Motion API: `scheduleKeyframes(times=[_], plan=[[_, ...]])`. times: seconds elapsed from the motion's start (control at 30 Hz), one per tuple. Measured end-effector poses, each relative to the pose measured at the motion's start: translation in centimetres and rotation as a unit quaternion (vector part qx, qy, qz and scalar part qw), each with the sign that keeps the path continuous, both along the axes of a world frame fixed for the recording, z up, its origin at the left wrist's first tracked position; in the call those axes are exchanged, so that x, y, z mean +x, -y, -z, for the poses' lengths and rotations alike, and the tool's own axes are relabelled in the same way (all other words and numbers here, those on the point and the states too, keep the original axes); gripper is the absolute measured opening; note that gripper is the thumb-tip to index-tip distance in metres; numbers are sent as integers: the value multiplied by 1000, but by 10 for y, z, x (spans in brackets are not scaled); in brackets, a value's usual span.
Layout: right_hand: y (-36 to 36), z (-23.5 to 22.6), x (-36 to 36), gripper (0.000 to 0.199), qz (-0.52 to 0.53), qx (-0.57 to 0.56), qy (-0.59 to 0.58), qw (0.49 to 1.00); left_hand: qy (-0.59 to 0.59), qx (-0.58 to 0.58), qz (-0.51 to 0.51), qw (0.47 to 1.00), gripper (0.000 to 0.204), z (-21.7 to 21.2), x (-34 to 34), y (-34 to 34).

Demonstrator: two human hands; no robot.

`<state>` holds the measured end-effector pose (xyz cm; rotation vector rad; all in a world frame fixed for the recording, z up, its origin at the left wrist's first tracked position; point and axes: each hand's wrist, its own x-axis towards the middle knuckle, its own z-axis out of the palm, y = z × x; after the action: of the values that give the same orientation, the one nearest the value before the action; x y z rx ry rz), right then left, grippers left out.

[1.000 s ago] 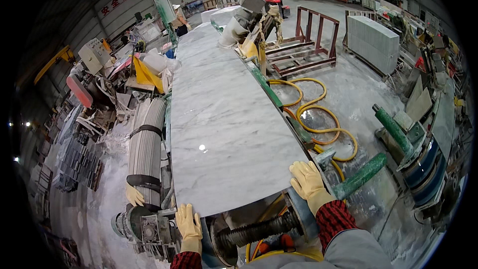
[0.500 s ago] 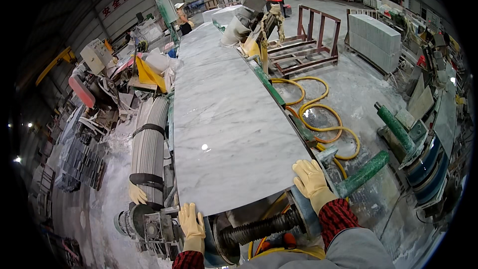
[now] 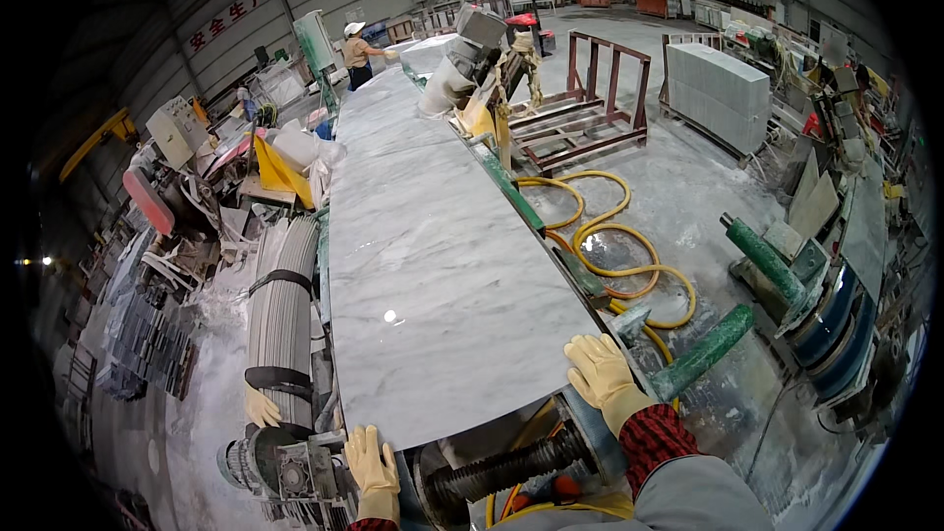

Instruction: The person repeatedly picks up large rectangular stone slabs from a conveyor, lifts them, and places them onto a nearby rack. The cycle of lifting and stacking is repeated throughout the clip.

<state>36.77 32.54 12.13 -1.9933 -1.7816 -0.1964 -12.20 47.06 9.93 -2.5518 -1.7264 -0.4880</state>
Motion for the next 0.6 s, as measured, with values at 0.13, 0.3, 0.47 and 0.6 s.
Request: scheduleKeyframes(times=[0.13, 0.3, 0.47, 0.6], plan=[[2, 3, 0, 48, 3, -17, 2, 1000, 10, 41, 15, 999, 53, 3, -3, 2], [5, 5, 0, 48, 5, -12, 10, 1000, 11, 31, 11, 999, 52, 3, -4, 4], [5, 2, -1, 47, -3, -8, -3, 1000, 7, 20, -2, 1000, 52, 11, -8, 6], [7, -1, -3, 47, -4, -8, -3, 1000, 6, 27, -1, 1000, 52, 6, -4, 9]])
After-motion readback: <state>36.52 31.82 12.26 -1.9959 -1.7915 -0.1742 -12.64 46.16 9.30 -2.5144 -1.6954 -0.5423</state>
